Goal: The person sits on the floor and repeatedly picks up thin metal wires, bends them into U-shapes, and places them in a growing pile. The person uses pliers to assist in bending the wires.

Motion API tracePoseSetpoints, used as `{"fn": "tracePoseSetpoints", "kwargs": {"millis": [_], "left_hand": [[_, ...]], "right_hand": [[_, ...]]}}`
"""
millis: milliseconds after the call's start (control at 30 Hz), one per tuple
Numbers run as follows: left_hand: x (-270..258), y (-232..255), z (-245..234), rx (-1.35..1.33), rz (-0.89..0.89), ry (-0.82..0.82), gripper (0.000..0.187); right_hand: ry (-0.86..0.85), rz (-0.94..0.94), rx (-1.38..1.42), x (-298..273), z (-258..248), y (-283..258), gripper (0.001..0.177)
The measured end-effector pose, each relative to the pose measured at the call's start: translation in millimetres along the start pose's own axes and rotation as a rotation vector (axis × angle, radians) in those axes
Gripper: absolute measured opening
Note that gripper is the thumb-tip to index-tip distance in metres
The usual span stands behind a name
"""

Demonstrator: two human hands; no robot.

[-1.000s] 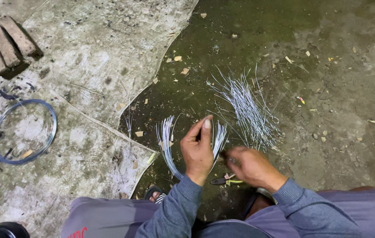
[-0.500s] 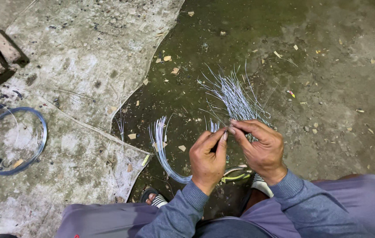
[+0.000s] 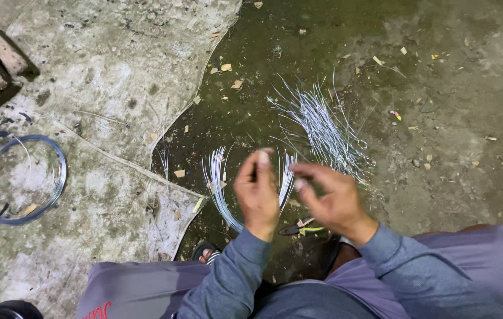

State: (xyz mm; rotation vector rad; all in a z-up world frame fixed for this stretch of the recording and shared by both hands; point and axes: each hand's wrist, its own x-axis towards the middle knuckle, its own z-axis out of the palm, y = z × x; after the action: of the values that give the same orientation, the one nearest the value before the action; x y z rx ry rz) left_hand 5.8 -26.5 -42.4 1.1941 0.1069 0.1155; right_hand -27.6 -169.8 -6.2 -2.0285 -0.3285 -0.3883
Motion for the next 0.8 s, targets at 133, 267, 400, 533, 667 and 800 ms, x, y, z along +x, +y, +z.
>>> {"fn": "tracePoseSetpoints", "kwargs": {"millis": [133,267,400,533,667,800], "left_hand": [[14,0,-12,-0.332,-0.088,0.109,0.026],[17,1,-15,-0.447,-0.084,0.135,0.025],[19,3,-16,-0.450,-0.107,0.103,0.024],[23,6,-21,-0.462,-0.080,0.023,0.020],[36,20,-35,-0.422,0.011,-0.025,0.018],[51,46,-55,-0.431,0.106,0.016,0.018]], "right_hand": [[-0.153,-0.080,-0.185,-15,23,-3,0.036],[-0.162,0.009,-0.158,-21,32,2,0.026],[-0.151,0.207,-0.016,-19,34,4,0.016],[-0.202,0.437,0.072,-14,28,7,0.013],[-0.277,0.264,0.046,-5,9,6,0.012],[-0.257,-0.096,-0.187,6,-21,-4,0.010]]}}
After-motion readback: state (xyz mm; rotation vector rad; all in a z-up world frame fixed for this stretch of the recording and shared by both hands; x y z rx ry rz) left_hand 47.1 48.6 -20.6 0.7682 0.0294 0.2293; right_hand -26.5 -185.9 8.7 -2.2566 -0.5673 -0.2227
